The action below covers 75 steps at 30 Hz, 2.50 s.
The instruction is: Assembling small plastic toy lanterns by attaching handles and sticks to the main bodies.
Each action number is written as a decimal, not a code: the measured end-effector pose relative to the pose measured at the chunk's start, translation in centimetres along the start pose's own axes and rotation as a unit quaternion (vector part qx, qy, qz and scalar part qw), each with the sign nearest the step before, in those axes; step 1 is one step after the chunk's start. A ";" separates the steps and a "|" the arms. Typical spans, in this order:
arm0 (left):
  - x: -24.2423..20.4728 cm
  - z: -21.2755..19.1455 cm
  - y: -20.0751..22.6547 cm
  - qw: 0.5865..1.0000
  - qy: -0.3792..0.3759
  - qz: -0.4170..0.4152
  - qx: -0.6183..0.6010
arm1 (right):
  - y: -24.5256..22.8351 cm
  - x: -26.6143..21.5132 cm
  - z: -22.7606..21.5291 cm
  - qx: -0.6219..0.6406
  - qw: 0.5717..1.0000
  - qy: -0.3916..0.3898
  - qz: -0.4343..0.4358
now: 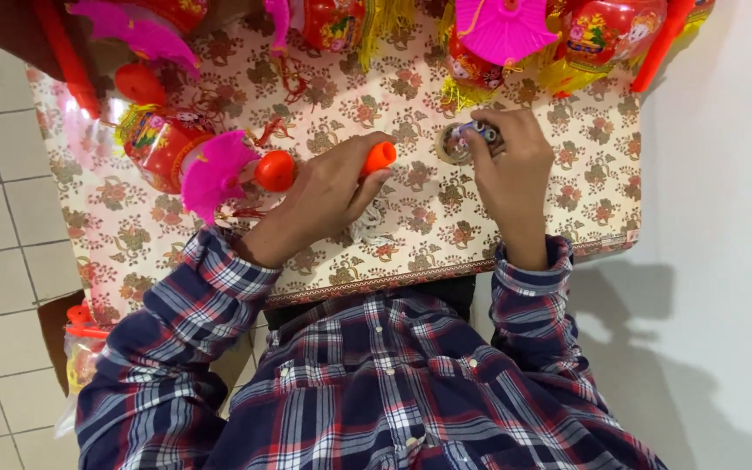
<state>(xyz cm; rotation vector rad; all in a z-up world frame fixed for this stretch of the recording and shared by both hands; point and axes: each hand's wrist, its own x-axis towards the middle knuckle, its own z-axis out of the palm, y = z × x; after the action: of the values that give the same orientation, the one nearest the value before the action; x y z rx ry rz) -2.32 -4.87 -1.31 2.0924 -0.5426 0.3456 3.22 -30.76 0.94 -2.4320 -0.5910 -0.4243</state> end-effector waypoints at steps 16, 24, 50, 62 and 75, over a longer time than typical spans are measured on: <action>-0.2 0.1 -0.5 0.998 -0.034 0.049 0.007 | -5.1 -0.1 1.2 0.264 0.947 0.112 -0.145; -0.7 1.2 -1.7 0.995 -0.010 0.096 0.025 | -5.8 0.6 1.1 0.233 0.955 0.052 -0.176; 1.9 -1.4 2.2 0.983 0.151 -0.057 -0.086 | -7.7 3.5 5.7 0.352 0.917 -0.042 -0.182; -0.8 1.2 -0.7 0.930 -0.009 -0.055 0.364 | -2.6 2.8 5.0 0.373 0.917 0.001 -0.139; 3.3 0.0 0.2 0.981 0.153 -0.092 0.070 | 0.9 2.2 6.8 0.309 0.939 -0.073 -0.129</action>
<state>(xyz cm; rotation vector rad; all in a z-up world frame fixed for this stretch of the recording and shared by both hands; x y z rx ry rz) 0.42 -5.80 0.28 2.1515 -0.1443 0.5982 6.62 -26.52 -3.76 -1.7960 -0.9525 -0.1261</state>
